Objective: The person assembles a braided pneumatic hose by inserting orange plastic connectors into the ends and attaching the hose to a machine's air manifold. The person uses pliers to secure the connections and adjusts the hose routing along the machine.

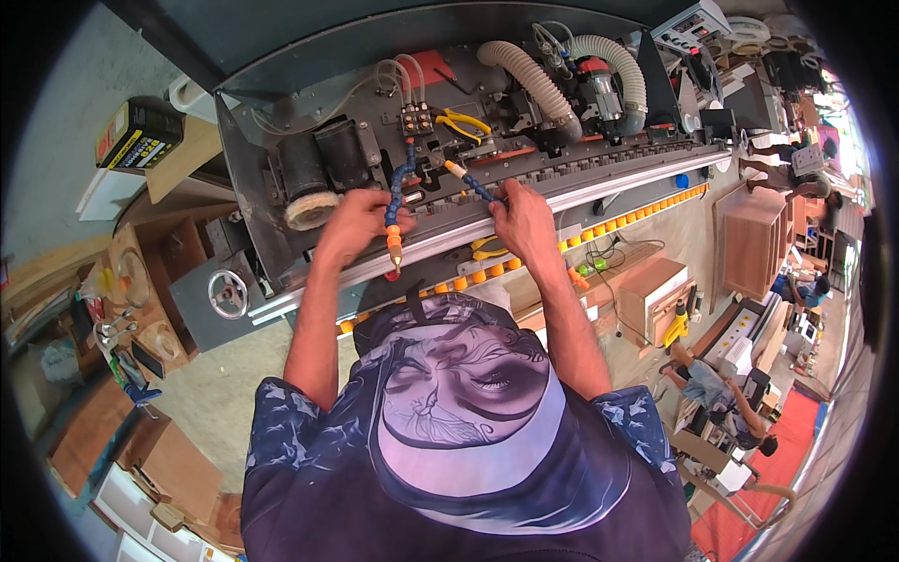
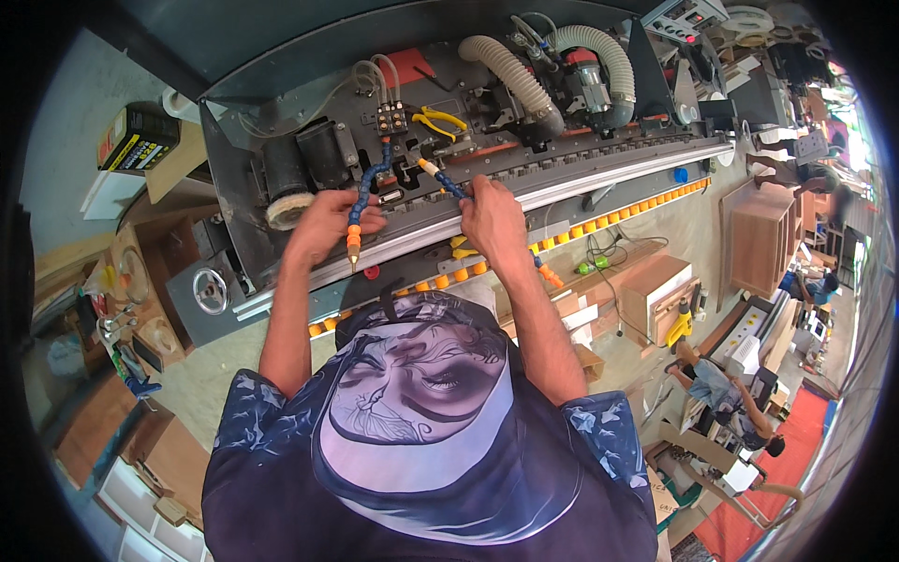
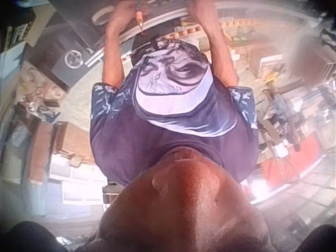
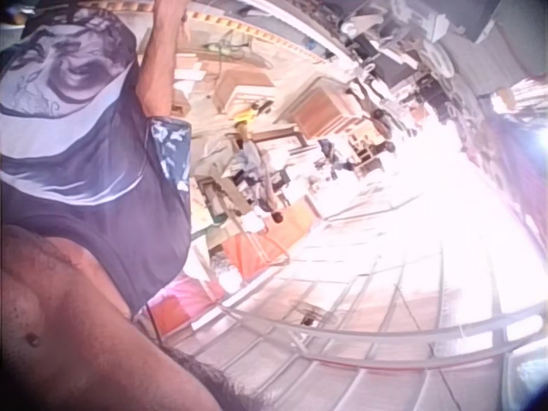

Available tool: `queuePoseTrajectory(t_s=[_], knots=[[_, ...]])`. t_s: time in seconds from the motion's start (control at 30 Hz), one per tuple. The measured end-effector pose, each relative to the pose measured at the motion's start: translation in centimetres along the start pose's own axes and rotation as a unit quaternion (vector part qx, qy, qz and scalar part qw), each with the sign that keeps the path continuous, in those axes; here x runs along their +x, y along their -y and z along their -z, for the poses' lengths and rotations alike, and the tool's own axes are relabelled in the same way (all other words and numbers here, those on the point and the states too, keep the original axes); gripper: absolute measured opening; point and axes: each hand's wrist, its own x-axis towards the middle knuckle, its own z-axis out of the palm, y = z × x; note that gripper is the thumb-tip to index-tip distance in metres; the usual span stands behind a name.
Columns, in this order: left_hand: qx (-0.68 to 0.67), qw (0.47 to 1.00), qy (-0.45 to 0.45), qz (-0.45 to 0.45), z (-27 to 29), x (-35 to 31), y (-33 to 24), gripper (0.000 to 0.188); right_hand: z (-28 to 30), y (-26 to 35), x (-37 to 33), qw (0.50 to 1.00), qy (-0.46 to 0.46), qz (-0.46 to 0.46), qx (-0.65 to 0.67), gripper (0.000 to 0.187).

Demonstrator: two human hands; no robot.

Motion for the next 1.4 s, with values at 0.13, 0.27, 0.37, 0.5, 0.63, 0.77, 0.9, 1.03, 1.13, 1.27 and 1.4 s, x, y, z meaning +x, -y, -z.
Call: queuePoseTrajectory(t_s=[0.13,0.27,0.37,0.5,0.63,0.77,0.9,1.03,1.13,1.27,1.4], knots=[[0.115,0.973,-0.189,-0.067,1.8,1.8,-2.9,0.057,-0.8,-0.2,0.0,1.0,-0.02,0.008,0.01,0.019],[0.274,0.911,-0.242,-0.19,1.2,9.3,-2.3,0.087,-0.9,0.2,-0.6,0.998,-0.048,0.026,0.036,0.019],[0.31,0.903,-0.207,-0.215,0.7,14.5,-1.0,0.097,-1.0,0.2,-0.7,0.999,-0.034,0.007,0.015,0.02],[0.226,0.93,-0.225,-0.183,-0.1,15.5,-1.3,0.088,-1.1,0.2,-0.5,0.999,-0.026,-0.014,0.015,0.021],[0.076,0.961,-0.176,-0.199,-0.8,15.7,-1.1,0.092,-0.9,-0.2,-0.6,0.999,-0.037,0.002,0.038,0.019],[0.033,0.952,-0.234,-0.197,-0.1,16.5,-0.2,0.081,-0.2,0.3,-1.0,0.999,-0.031,-0.011,0.032,0.019],[-0.162,0.962,-0.181,-0.126,-1.5,14.5,-3.2,0.072,2.5,1.2,-1.8,0.999,-0.023,-0.044,0.0,0.021],[-0.173,0.964,-0.163,-0.117,-2.1,12.7,-6.4,0.055,5.5,2.8,-2.1,1.0,-0.027,0.001,0.007,0.018],[-0.165,0.972,-0.145,-0.088,-2.1,12.9,-7.3,0.048,6.9,4.4,-2.1,1.0,-0.016,0.008,-0.026,0.019],[-0.203,0.964,-0.149,-0.088,-2.5,13.7,-7.3,0.041,7.2,4.7,-1.7,0.997,-0.019,-0.007,-0.075,0.019],[-0.229,0.962,-0.12,-0.092,-2.3,14.4,-7.4,0.038,8.2,5.6,-1.5,0.995,-0.059,0.022,-0.082,0.022]])
